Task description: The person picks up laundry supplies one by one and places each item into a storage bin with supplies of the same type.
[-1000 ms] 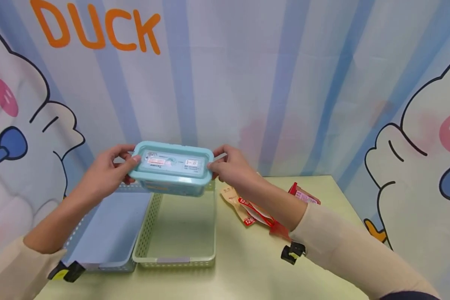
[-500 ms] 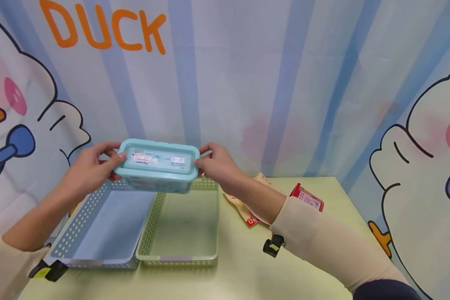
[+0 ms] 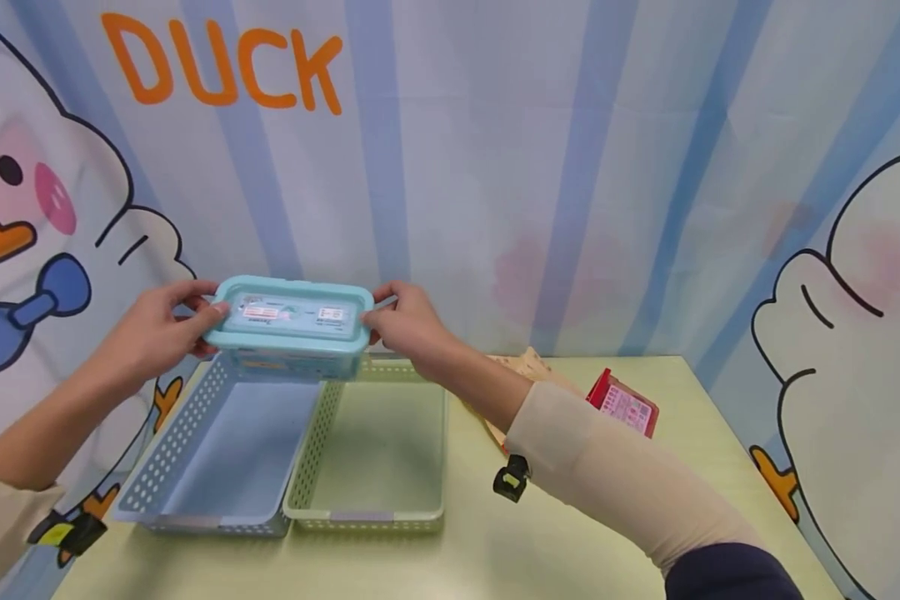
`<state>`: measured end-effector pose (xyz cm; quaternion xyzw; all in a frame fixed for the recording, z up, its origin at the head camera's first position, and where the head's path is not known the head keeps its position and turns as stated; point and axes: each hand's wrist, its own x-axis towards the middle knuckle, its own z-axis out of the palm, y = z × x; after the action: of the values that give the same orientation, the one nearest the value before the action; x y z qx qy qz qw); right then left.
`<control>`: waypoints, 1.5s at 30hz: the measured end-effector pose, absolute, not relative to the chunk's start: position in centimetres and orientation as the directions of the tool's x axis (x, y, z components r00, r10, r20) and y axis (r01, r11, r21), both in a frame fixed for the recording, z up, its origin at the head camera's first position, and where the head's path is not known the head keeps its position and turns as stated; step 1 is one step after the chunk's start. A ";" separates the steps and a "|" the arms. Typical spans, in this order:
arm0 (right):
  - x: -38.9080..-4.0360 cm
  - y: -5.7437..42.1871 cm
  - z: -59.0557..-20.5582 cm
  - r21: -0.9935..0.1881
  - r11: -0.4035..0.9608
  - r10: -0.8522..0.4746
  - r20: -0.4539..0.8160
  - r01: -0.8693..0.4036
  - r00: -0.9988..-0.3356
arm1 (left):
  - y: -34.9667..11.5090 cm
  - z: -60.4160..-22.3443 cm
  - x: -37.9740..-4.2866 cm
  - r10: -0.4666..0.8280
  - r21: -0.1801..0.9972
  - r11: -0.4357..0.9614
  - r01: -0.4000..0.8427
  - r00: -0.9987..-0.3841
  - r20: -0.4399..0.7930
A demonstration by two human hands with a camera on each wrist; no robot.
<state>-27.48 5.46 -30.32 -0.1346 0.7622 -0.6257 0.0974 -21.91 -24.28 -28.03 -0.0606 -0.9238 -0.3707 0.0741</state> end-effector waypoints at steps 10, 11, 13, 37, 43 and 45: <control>-27.9 3.9 -31.2 -0.985 0.163 -0.343 0.004 -0.064 -0.939 | -25.3 -28.0 -21.8 0.010 0.645 0.758 0.093 -0.991 0.132; -27.9 3.8 -31.3 -0.985 0.164 -0.343 -0.002 -0.058 -0.939 | -25.4 -28.2 -21.8 0.012 0.641 0.762 0.090 -0.992 0.125; -27.9 3.6 -31.5 -0.985 0.168 -0.341 -0.014 -0.047 -0.940 | -25.7 -28.5 -22.0 0.017 0.641 0.763 0.082 -0.994 0.107; -28.6 -0.7 -33.6 -0.996 0.052 -0.405 -0.086 0.071 -0.910 | -28.8 -30.3 -23.0 -0.040 0.515 0.857 -0.004 -0.997 0.059; -28.6 -1.4 -33.8 -0.992 0.050 -0.442 -0.128 0.118 -0.888 | -29.6 -31.7 -23.7 -0.047 0.466 0.885 0.009 -0.993 0.109; -28.6 -1.7 -33.9 -0.990 0.032 -0.461 -0.137 0.138 -0.877 | -29.8 -32.4 -23.9 -0.046 0.444 0.896 0.012 -0.992 0.118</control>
<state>-28.58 -1.65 -33.89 -0.1179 0.6844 -0.6856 0.2181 -23.88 -29.84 -32.37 0.0088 -0.9716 -0.2279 0.0630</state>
